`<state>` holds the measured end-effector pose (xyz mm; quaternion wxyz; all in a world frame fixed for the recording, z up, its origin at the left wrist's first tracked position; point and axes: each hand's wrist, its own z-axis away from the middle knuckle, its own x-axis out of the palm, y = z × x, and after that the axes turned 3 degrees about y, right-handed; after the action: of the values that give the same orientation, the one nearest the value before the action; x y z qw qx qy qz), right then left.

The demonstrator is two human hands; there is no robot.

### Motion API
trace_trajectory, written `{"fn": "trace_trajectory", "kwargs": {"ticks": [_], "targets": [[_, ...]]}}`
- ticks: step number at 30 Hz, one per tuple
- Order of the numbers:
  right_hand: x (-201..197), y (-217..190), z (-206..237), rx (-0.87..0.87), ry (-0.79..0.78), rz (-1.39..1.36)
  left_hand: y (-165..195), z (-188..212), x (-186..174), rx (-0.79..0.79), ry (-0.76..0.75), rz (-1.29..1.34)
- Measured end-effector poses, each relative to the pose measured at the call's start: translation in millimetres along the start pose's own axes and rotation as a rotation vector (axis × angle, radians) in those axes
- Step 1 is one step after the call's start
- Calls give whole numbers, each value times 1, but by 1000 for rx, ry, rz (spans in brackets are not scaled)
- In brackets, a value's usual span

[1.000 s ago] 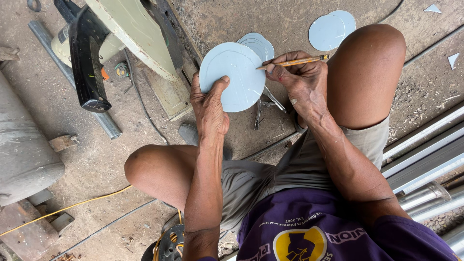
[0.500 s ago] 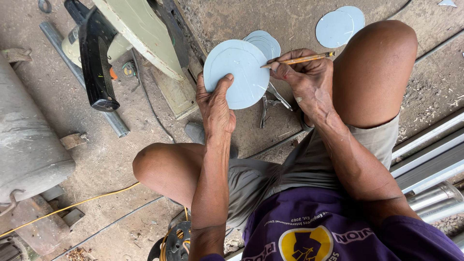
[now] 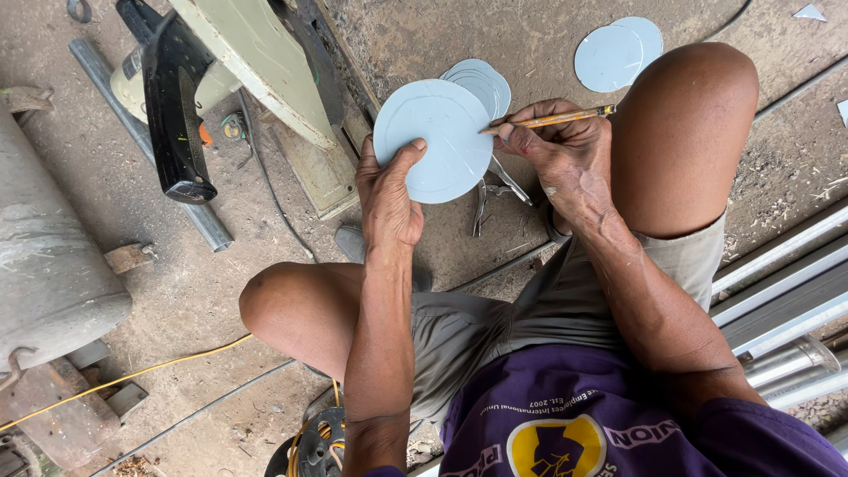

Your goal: The person sits on the floor and uses a pencil to draw concentric circles on several light-blue circular discs. The person handles the discs one at a time, drawing lines on each and placing them back on the floor.

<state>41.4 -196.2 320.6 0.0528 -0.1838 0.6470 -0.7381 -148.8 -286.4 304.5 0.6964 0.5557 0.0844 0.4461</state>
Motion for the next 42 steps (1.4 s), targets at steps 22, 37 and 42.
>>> {"fn": "trace_trajectory", "kwargs": {"ticks": [22, 37, 42], "targets": [[2, 3, -7, -33, -7, 13, -2, 2, 5, 39, 84, -49], [-7, 3, -7, -48, 9, -2, -5, -3, -7, 18, -2, -91], [-9, 2, -8, -31, -1, -60, 0, 1, -1, -9, -33, -72]]}}
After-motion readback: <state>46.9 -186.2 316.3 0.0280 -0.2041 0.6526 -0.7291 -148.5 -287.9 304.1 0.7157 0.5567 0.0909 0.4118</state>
